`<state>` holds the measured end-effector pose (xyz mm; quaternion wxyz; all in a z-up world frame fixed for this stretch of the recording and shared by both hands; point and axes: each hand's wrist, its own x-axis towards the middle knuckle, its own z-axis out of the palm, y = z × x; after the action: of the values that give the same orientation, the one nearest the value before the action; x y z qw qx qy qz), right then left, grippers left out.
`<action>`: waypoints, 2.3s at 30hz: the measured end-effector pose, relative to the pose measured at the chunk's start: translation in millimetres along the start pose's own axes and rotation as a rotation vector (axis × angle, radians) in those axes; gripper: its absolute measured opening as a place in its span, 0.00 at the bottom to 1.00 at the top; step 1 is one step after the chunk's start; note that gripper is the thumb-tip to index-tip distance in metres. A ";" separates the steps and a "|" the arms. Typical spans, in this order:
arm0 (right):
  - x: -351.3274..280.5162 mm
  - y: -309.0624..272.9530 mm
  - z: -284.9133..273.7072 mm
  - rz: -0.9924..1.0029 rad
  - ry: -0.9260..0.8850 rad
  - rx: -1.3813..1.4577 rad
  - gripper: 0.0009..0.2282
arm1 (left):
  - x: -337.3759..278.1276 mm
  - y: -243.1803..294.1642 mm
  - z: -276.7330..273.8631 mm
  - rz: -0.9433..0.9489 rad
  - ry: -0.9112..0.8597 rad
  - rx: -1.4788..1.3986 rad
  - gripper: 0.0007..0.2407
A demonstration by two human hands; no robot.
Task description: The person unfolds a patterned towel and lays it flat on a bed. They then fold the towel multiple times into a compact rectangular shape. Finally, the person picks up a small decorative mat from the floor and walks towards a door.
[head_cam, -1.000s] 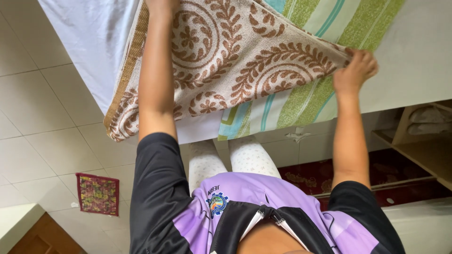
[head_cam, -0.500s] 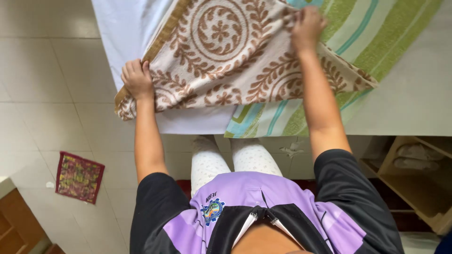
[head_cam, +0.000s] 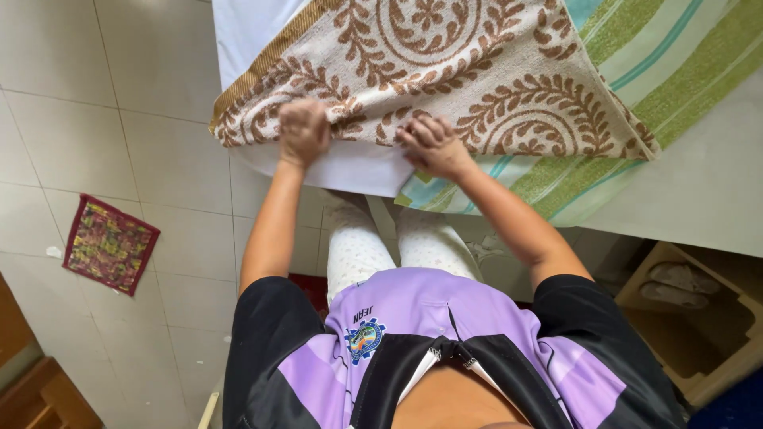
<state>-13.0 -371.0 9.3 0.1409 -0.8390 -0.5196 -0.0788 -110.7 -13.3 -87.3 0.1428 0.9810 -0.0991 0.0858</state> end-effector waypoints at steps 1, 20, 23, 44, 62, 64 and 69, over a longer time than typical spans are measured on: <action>-5.5 -8.1 6.0 -0.004 -0.002 0.004 0.15 | -3.6 19.2 -17.4 -0.006 -0.001 0.001 0.07; 48.1 -60.5 41.4 0.111 -0.105 0.159 0.09 | -98.2 -69.6 -27.5 -0.876 0.216 0.108 0.23; 50.7 -62.1 41.0 0.055 -0.250 0.220 0.08 | -110.5 -96.2 -16.0 -1.331 0.482 -0.515 0.30; 91.8 -147.9 81.6 -0.009 -0.379 0.283 0.15 | -123.0 -159.4 -65.0 -1.234 0.619 -1.347 0.10; 54.0 -45.9 56.3 0.799 -0.391 -0.082 0.36 | -124.1 -176.8 -41.9 -1.304 0.903 -1.603 0.14; 27.8 -14.8 41.0 0.954 -0.500 0.040 0.37 | -121.8 -178.4 -34.9 -1.296 0.920 -1.596 0.15; -30.8 39.7 20.2 1.063 -0.341 0.105 0.38 | -97.3 -170.2 -17.6 -1.506 0.767 -0.921 0.19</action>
<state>8.4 -407.4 -24.6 0.1170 -0.9782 -0.0440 0.1658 -169.8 168.3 -134.6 0.5543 0.5404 0.5860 0.2392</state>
